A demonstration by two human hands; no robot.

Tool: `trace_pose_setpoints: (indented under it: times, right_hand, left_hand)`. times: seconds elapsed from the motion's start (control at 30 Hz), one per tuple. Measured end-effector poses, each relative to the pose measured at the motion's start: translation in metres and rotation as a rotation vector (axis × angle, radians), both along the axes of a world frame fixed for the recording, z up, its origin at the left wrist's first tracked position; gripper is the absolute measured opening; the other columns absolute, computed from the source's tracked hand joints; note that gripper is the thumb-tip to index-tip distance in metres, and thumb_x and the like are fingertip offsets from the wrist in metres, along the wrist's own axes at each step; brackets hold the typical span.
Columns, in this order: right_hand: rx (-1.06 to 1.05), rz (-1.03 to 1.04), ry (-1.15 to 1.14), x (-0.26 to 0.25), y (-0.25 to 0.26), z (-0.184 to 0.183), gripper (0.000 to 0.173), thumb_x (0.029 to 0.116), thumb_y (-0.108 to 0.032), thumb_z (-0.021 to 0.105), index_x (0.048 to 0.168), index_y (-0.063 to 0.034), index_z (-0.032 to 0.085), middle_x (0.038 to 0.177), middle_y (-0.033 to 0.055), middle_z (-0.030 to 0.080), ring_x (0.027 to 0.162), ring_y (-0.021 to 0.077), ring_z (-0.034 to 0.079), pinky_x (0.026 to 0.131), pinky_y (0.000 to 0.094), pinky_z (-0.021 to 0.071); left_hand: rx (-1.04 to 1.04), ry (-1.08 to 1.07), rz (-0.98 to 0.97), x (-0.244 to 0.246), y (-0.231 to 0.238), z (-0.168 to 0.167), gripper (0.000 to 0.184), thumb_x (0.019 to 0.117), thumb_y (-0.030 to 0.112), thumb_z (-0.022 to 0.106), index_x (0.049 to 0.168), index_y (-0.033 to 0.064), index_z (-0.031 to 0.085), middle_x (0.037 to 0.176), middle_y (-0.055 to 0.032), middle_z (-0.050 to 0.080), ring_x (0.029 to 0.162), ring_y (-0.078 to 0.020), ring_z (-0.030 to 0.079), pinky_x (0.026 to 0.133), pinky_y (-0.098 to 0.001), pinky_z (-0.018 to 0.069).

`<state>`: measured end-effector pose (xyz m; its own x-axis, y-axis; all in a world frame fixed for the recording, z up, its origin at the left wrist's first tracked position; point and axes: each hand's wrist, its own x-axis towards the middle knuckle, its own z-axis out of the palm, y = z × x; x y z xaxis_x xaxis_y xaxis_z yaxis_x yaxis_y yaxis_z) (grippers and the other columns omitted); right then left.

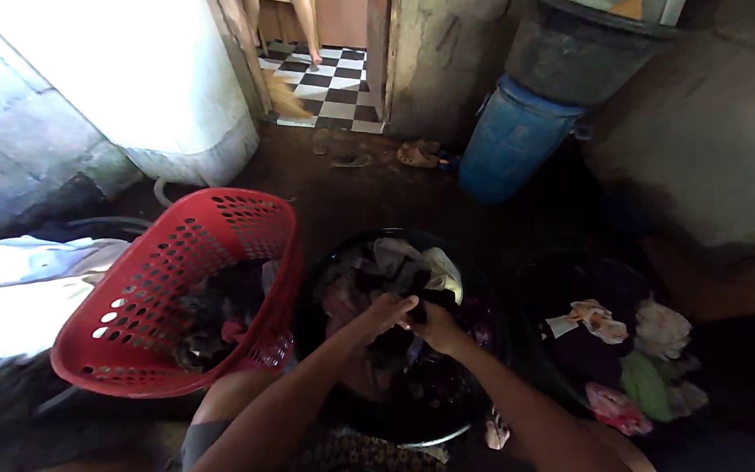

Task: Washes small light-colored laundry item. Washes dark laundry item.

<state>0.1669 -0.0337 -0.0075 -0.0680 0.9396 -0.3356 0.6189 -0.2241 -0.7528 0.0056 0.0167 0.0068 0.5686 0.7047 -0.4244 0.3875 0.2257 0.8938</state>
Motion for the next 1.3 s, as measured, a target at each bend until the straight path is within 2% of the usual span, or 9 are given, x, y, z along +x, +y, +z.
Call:
trace_pose_setpoints:
  times: [0.17,0.33,0.53,0.67,0.8,1.0,1.17,1.23,1.3]
  right_hand:
    - [0.000,-0.324,0.095,0.025,0.009,0.037,0.042,0.0970,-0.003,0.059,0.139,0.0036,0.058,0.141,0.0251,0.056,0.130,0.0312,0.053,0.109,0.0467,0.0421]
    - [0.314,-0.527,0.365,0.031,0.010,0.058,0.014,0.0917,0.005,0.061,0.103,0.0042,0.069,0.092,0.0078,0.066,0.083,0.0080,0.061,0.076,0.0256,0.0515]
    - [0.572,-0.437,0.614,0.034,-0.003,0.087,0.023,0.0819,0.008,0.056,0.079,-0.0100,0.069,0.071,-0.0055,0.068,0.065,0.0016,0.063,0.062,0.0213,0.0547]
    - [0.722,-0.321,0.735,0.037,-0.017,0.106,0.028,0.0792,0.003,0.056,0.081,-0.0175,0.075,0.073,-0.0082,0.071,0.064,-0.0009,0.064,0.059,0.0199,0.0556]
    - [0.861,-0.303,0.860,0.043,-0.027,0.127,0.027,0.0818,-0.001,0.060,0.089,-0.0194,0.078,0.080,-0.0066,0.075,0.069,0.0008,0.068,0.062,0.0215,0.0589]
    - [1.030,-0.353,0.899,0.068,-0.032,0.150,0.022,0.0879,-0.001,0.057,0.093,-0.0152,0.074,0.086,-0.0027,0.075,0.077,0.0055,0.072,0.071,0.0263,0.0624]
    - [0.810,-0.278,0.313,0.085,-0.012,0.117,0.016,0.0927,-0.013,0.069,0.108,-0.0146,0.068,0.088,-0.0127,0.070,0.078,-0.0045,0.066,0.072,0.0188,0.0592]
    - [0.482,-0.244,0.078,0.091,0.008,0.087,0.023,0.0927,-0.016,0.076,0.110,-0.0027,0.069,0.089,0.0032,0.070,0.079,0.0082,0.066,0.074,0.0306,0.0583]
    - [0.075,-0.159,-0.126,0.092,0.027,0.046,0.038,0.0962,-0.022,0.074,0.125,0.0020,0.066,0.114,0.0232,0.069,0.107,0.0328,0.066,0.098,0.0528,0.0522]
  left_hand:
    - [-0.046,-0.166,0.243,-0.022,0.024,-0.004,0.032,0.1094,0.021,0.046,0.129,-0.0003,0.059,0.110,-0.0109,0.072,0.094,-0.0139,0.068,0.082,-0.0315,0.0534]
    - [0.055,-0.071,0.006,-0.018,0.014,-0.033,0.032,0.1011,0.007,0.058,0.132,-0.0030,0.058,0.126,-0.0155,0.063,0.100,-0.0145,0.061,0.082,-0.0303,0.0502]
    - [0.342,0.111,-0.173,0.013,-0.017,-0.074,0.082,0.0920,0.021,0.075,0.157,-0.0040,0.030,0.158,-0.0305,0.033,0.146,-0.0412,0.037,0.121,-0.0482,0.0333]
    - [0.280,0.043,-0.070,0.018,-0.015,-0.091,0.087,0.0890,0.024,0.079,0.158,0.0005,0.032,0.156,-0.0285,0.038,0.142,-0.0389,0.043,0.117,-0.0471,0.0381]
    - [0.023,-0.131,0.140,0.019,-0.012,-0.028,0.051,0.0956,-0.003,0.062,0.144,-0.0026,0.047,0.131,-0.0206,0.058,0.103,-0.0199,0.063,0.084,-0.0342,0.0557]
    - [0.260,-0.460,0.576,-0.011,0.016,0.050,0.031,0.0914,-0.008,0.055,0.120,0.0024,0.062,0.100,0.0021,0.070,0.088,-0.0011,0.067,0.079,-0.0228,0.0582]
    - [0.309,-0.503,0.674,-0.021,0.037,0.064,0.024,0.0895,-0.003,0.050,0.107,0.0095,0.062,0.090,0.0064,0.068,0.083,0.0000,0.065,0.075,-0.0230,0.0574]
    - [0.345,-0.244,0.463,-0.021,0.047,0.053,0.019,0.0950,-0.003,0.055,0.112,0.0004,0.064,0.098,-0.0049,0.067,0.091,-0.0085,0.064,0.085,-0.0309,0.0556]
    - [0.393,0.113,0.180,-0.017,0.063,0.024,0.026,0.0972,0.005,0.065,0.122,-0.0028,0.066,0.114,-0.0190,0.069,0.105,-0.0266,0.066,0.097,-0.0487,0.0520]
